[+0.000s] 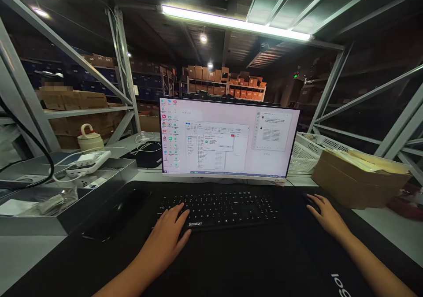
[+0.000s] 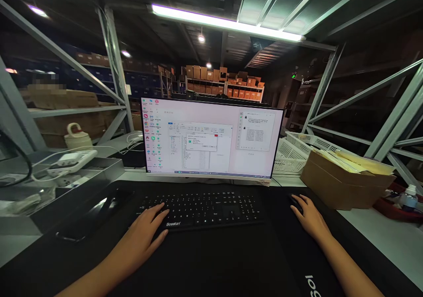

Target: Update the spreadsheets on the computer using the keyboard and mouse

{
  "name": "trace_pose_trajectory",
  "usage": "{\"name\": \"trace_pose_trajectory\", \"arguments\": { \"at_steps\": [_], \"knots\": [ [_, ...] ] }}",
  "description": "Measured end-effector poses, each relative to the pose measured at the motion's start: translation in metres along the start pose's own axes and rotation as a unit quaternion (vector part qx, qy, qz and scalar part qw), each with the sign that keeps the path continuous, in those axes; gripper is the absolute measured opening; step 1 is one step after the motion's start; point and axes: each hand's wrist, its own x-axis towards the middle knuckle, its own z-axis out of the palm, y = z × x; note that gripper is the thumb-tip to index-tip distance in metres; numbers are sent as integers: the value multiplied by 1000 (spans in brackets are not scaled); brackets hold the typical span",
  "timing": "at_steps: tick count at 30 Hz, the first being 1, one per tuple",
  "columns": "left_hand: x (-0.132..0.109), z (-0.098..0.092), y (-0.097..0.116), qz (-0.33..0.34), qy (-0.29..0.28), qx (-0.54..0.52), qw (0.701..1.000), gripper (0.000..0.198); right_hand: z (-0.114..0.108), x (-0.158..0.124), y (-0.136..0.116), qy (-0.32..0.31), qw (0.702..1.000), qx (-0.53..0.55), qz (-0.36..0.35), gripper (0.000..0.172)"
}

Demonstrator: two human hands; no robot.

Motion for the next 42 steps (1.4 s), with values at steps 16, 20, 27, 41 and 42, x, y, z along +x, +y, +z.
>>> {"name": "trace_pose_trajectory", "arguments": {
  "at_steps": [16, 20, 27, 41, 42],
  "knots": [
    [-1, 1, -2, 16, 17, 9, 1000, 46, 4, 1, 4, 17, 1000, 0, -16, 54],
    [-2, 1, -2, 18, 14, 11, 1000, 46, 4, 1, 6, 15, 1000, -6, -19, 52],
    [0, 1, -1, 20, 12, 18, 1000, 46, 3, 1, 6, 10, 1000, -2, -20, 52],
    [1, -1, -1, 30, 12, 32, 999, 45, 7, 0, 10, 19, 999, 8, -25, 53],
    [1, -1, -1, 31, 14, 34, 999, 45, 6, 0, 9, 17, 1000, 9, -24, 53]
  ]
}}
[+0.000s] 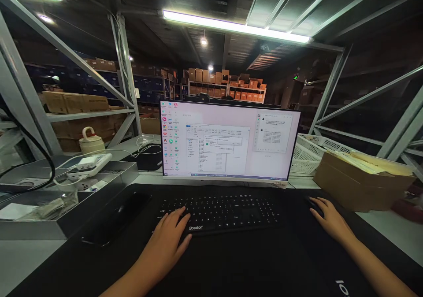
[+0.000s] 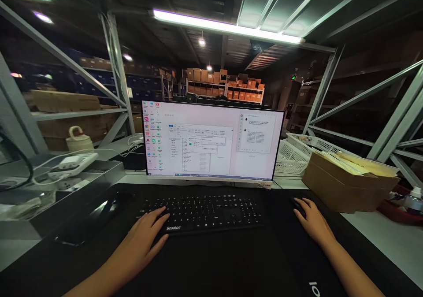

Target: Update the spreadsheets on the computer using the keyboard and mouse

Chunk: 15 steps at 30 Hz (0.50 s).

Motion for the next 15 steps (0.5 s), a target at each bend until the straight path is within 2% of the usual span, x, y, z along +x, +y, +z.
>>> {"name": "trace_pose_trajectory", "arguments": {
  "at_steps": [9, 15],
  "knots": [
    [-1, 0, 0, -4, -2, -1, 1000, 44, -1, 0, -2, 4, 1000, -6, 7, 55],
    [-2, 2, -1, -7, 6, -14, 1000, 44, -4, 0, -5, -15, 1000, -16, 19, 56]
  ]
}}
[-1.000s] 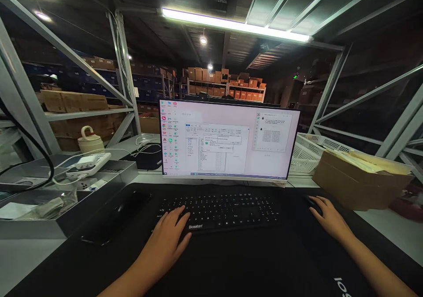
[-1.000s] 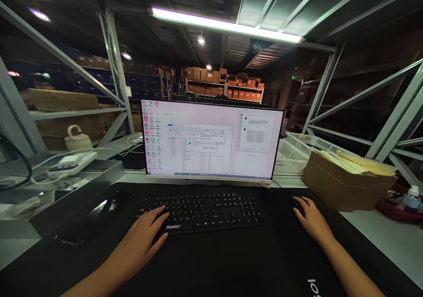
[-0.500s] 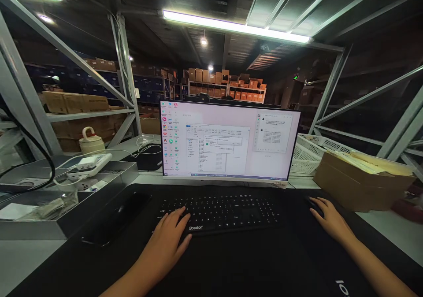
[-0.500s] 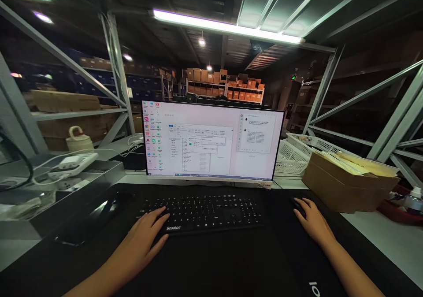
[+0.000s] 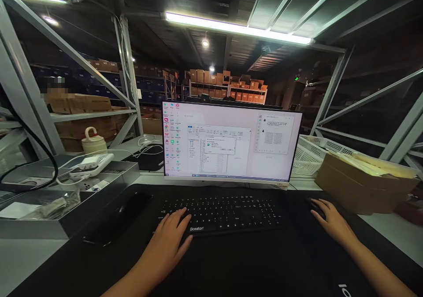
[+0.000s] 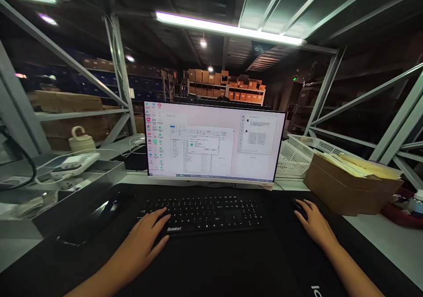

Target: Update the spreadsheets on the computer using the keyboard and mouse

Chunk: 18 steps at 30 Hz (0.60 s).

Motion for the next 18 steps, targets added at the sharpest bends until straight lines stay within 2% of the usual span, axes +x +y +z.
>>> {"name": "trace_pose_trajectory", "arguments": {
  "at_steps": [9, 18],
  "knots": [
    [0, 2, 0, 0, 9, -12, 1000, 44, 1, 1, 1, 3, 1000, 9, -5, 56],
    [2, -7, 5, -8, -15, -11, 1000, 44, 2, 1, 0, 5, 1000, 5, -3, 58]
  ]
}}
